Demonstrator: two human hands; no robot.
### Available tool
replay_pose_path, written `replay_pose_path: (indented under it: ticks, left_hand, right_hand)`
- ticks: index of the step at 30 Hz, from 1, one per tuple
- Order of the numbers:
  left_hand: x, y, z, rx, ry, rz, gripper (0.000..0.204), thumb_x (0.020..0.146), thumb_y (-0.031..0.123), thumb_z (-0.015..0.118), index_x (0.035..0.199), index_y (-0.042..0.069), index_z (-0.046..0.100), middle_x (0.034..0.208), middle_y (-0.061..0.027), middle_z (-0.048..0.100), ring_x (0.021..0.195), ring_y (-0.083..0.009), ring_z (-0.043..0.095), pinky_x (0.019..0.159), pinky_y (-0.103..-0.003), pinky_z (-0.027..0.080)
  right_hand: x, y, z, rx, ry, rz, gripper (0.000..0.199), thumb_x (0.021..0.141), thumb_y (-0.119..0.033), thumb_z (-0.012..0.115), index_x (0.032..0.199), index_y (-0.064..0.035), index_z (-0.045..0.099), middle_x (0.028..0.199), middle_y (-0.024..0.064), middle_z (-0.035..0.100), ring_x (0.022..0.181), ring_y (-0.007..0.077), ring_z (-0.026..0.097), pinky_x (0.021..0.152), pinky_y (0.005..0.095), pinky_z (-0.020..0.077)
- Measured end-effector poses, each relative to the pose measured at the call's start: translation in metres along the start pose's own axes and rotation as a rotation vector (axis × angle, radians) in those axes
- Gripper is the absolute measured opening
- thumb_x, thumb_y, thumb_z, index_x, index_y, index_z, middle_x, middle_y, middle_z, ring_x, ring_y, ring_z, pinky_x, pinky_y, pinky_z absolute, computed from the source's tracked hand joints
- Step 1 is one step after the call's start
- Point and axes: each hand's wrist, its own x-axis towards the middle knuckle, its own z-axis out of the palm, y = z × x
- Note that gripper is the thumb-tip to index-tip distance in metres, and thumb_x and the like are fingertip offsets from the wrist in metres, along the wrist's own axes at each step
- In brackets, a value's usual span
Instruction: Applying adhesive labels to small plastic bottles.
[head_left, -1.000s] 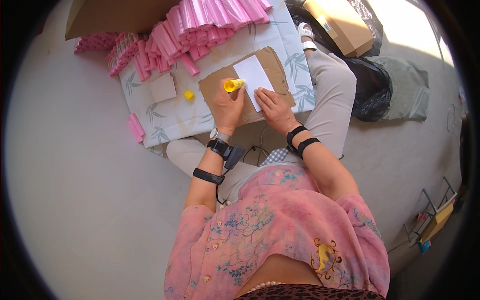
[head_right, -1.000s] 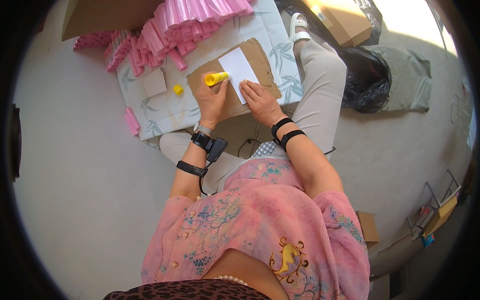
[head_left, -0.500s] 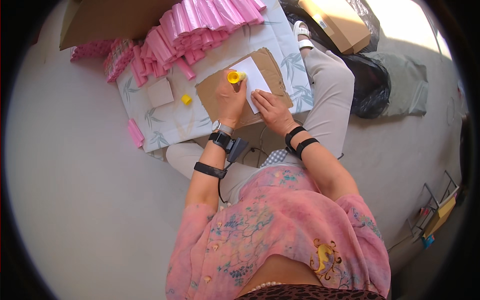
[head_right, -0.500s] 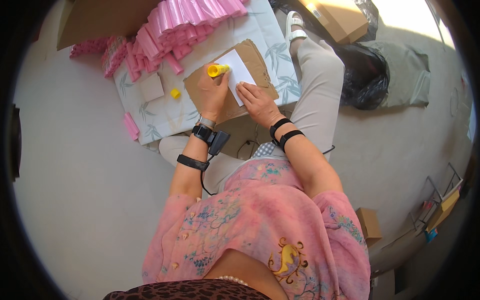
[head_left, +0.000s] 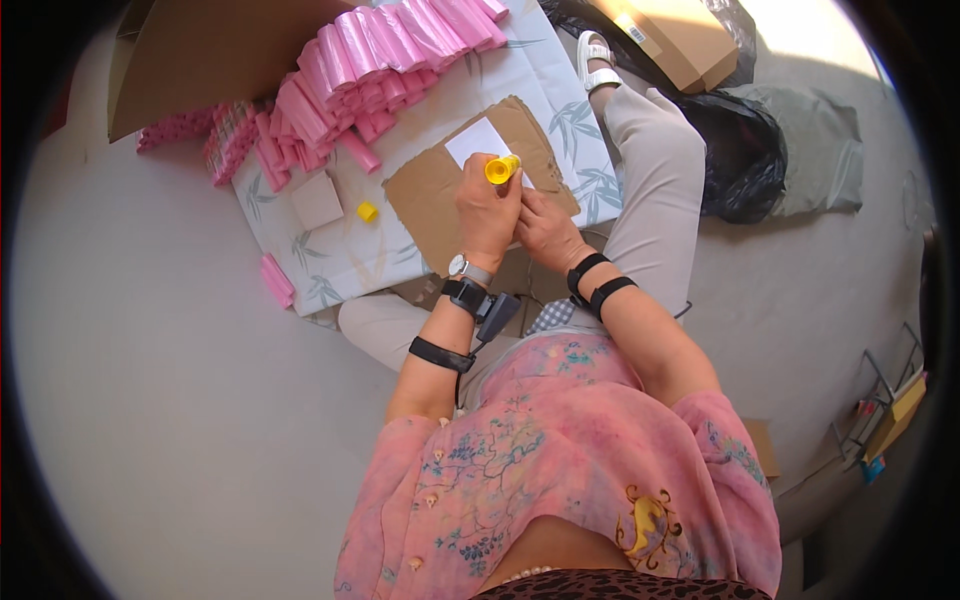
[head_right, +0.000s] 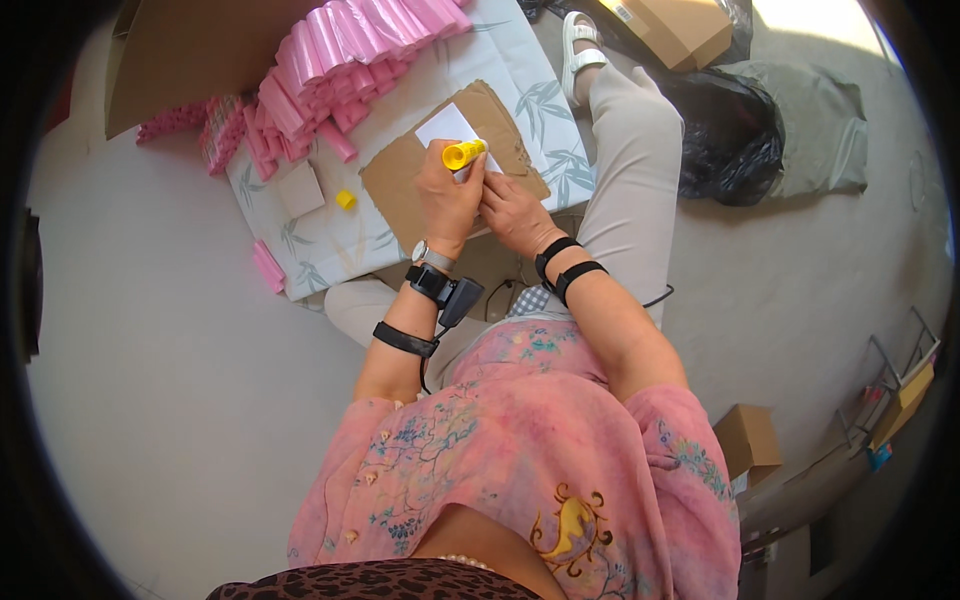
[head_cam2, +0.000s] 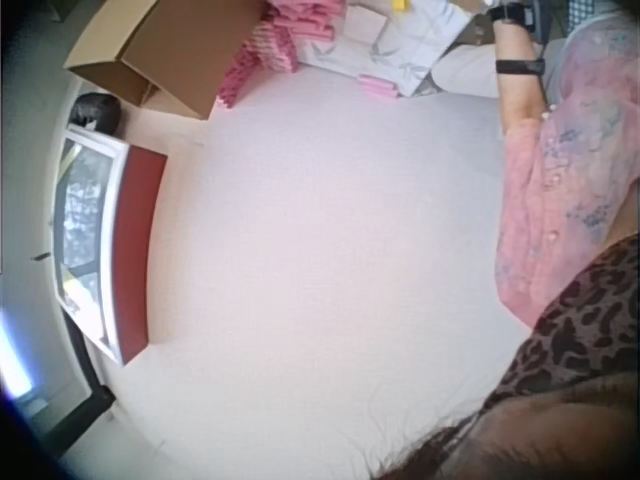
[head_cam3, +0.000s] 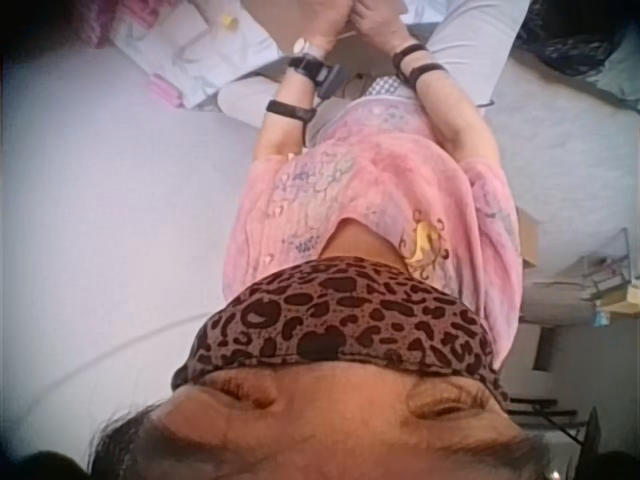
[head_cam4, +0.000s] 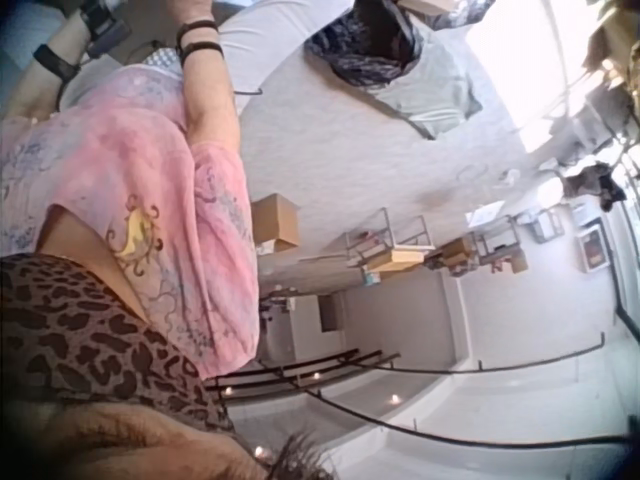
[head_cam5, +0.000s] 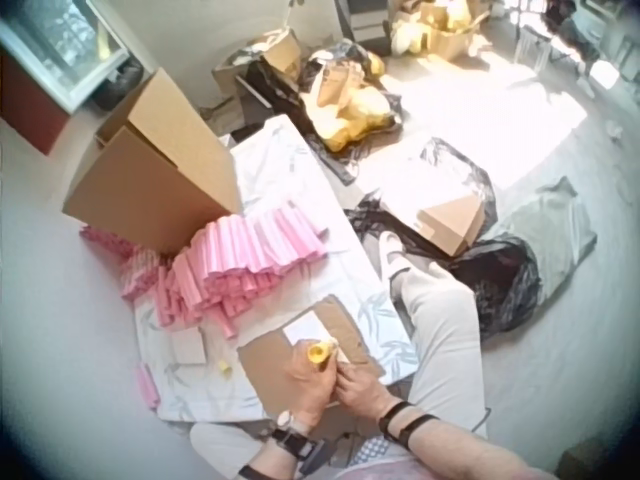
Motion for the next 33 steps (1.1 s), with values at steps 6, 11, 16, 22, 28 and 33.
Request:
replay_pose_path:
  ticks: [6,11,16,22,28,33]
  left_hand:
    - [0.004,-0.006,0.01,0.028,0.08,0.013,0.029,0.089,0.012,0.077,0.102,0.002,0.053,0.095,-0.0179,0.06,0.084,-0.0397,0.063,0.073,-0.047,0.051]
    - [0.021,-0.019,0.013,-0.004,0.13,-0.02,0.031,0.089,0.013,0.077,0.103,0.001,0.052,0.096,-0.018,0.058,0.086,-0.04,0.061,0.075,-0.047,0.05]
    - [0.039,-0.023,0.012,0.049,0.157,0.03,0.031,0.09,0.013,0.077,0.102,0.001,0.051,0.094,-0.0181,0.057,0.086,-0.0392,0.06,0.076,-0.045,0.049]
    - [0.057,-0.021,0.013,0.02,0.177,0.017,0.029,0.09,0.012,0.076,0.099,0.001,0.051,0.09,-0.0169,0.058,0.084,-0.0377,0.063,0.074,-0.045,0.05]
    - [0.076,-0.033,-0.009,-0.071,0.321,-0.038,0.032,0.087,0.012,0.081,0.101,0.001,0.054,0.094,-0.0152,0.063,0.083,-0.0342,0.066,0.073,-0.044,0.052]
    - [0.023,-0.024,-0.038,-0.038,0.293,0.006,0.034,0.086,0.01,0.083,0.104,0.0,0.056,0.093,-0.0121,0.066,0.085,-0.0256,0.068,0.078,-0.036,0.056]
  right_hand:
    - [0.002,-0.003,-0.005,0.007,-0.009,0.012,0.04,0.081,-0.009,0.063,0.119,0.0025,0.068,0.131,0.013,0.064,0.135,0.0312,0.053,0.113,0.0434,0.045]
    - [0.007,-0.004,-0.01,-0.02,0.016,0.014,0.043,0.083,-0.009,0.062,0.124,0.003,0.066,0.137,0.0117,0.062,0.137,0.0285,0.052,0.114,0.0412,0.045]
    - [0.009,-0.006,-0.013,-0.014,0.047,0.025,0.044,0.084,-0.006,0.062,0.127,0.0041,0.064,0.137,0.0153,0.062,0.135,0.0295,0.054,0.113,0.0408,0.0464]
    - [0.008,-0.006,-0.011,-0.044,0.008,0.036,0.049,0.085,-0.007,0.06,0.132,0.0054,0.061,0.141,0.0125,0.059,0.138,0.0267,0.051,0.115,0.0392,0.0445]
    - [0.011,-0.008,-0.015,-0.05,0.004,0.008,0.051,0.083,-0.006,0.062,0.133,0.0053,0.06,0.141,0.0148,0.059,0.135,0.0275,0.054,0.114,0.0384,0.0456]
    - [0.007,-0.007,-0.013,-0.052,-0.004,0.042,0.053,0.084,-0.005,0.059,0.135,0.0058,0.059,0.142,0.0134,0.058,0.138,0.027,0.051,0.116,0.0386,0.0438]
